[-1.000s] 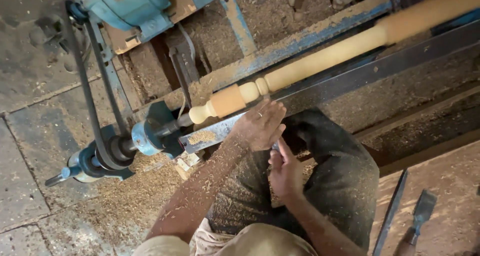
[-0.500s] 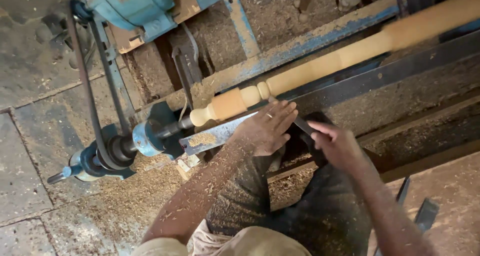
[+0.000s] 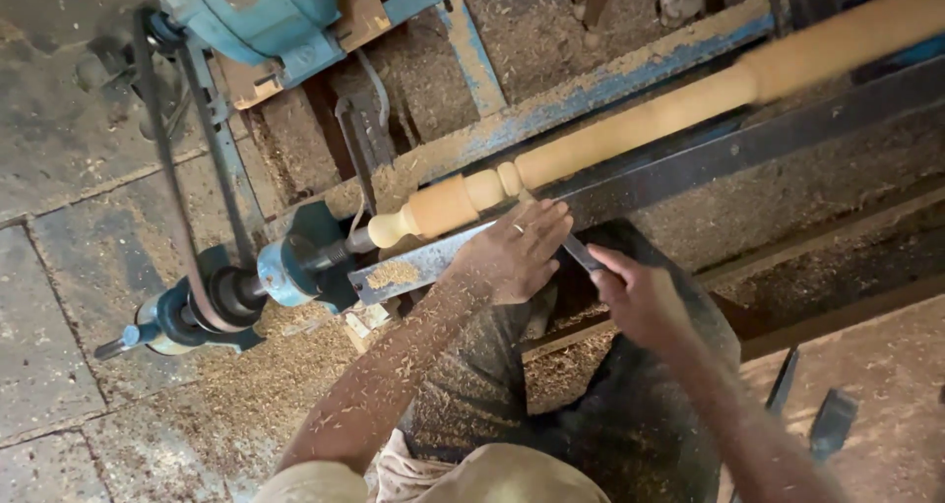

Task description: The person uses a chisel to shape a rotating wooden rod mounted on a lathe. They form decorative beads and grooves along the rod's length, removing wood shavings as the piece spins.

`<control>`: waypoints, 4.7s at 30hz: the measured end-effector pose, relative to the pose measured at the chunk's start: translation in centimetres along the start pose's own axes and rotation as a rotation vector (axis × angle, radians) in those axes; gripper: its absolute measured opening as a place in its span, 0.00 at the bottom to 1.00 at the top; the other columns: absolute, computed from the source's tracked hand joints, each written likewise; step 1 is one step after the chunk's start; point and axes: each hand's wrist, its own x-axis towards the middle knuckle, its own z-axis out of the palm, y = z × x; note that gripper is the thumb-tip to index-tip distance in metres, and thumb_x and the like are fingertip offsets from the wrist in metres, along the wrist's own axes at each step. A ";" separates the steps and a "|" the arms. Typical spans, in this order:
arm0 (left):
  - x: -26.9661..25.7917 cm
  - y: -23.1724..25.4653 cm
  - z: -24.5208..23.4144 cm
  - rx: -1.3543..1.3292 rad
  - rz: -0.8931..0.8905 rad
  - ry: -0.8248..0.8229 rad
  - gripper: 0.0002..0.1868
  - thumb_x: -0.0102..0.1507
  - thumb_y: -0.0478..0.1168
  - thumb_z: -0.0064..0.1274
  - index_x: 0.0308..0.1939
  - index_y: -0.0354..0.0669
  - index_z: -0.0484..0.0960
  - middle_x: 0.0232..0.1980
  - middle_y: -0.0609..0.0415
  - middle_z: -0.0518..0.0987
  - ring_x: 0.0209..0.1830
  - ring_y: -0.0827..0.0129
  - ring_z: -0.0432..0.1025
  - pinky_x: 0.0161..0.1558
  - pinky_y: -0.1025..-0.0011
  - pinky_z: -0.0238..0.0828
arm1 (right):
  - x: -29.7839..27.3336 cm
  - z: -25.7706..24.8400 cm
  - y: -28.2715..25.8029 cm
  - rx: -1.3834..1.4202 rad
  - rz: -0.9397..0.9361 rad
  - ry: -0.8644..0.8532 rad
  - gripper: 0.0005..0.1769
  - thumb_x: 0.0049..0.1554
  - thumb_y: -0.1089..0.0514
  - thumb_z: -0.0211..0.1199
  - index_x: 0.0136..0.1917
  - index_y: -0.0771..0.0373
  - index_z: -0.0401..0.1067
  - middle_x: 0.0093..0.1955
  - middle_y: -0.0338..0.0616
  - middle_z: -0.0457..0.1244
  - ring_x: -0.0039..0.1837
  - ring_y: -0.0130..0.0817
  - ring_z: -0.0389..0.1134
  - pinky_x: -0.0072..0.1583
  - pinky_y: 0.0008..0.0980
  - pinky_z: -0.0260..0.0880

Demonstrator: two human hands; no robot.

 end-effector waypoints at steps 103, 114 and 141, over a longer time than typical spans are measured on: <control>-4.5 -2.2 0.6 0.116 0.113 0.132 0.25 0.68 0.42 0.47 0.69 0.36 0.73 0.71 0.44 0.73 0.73 0.53 0.68 0.69 0.58 0.68 | -3.3 17.2 -11.9 1.221 0.367 0.248 0.22 0.68 0.57 0.48 0.74 0.54 0.64 0.33 0.35 0.58 0.26 0.19 0.51 0.26 0.23 0.48; -4.4 -1.9 1.4 0.174 0.107 0.195 0.24 0.67 0.42 0.48 0.64 0.34 0.77 0.69 0.43 0.76 0.71 0.54 0.70 0.69 0.60 0.70 | -3.7 15.2 -9.8 1.139 0.399 0.173 0.29 0.66 0.60 0.48 0.79 0.51 0.59 0.32 0.36 0.59 0.26 0.20 0.51 0.27 0.24 0.49; -2.0 -0.1 0.2 0.097 0.017 -0.035 0.36 0.67 0.43 0.41 0.79 0.41 0.54 0.82 0.50 0.55 0.80 0.60 0.56 0.76 0.62 0.55 | -1.1 2.4 -3.6 0.636 0.403 -0.170 0.31 0.63 0.61 0.51 0.79 0.52 0.62 0.31 0.38 0.61 0.26 0.23 0.54 0.29 0.25 0.53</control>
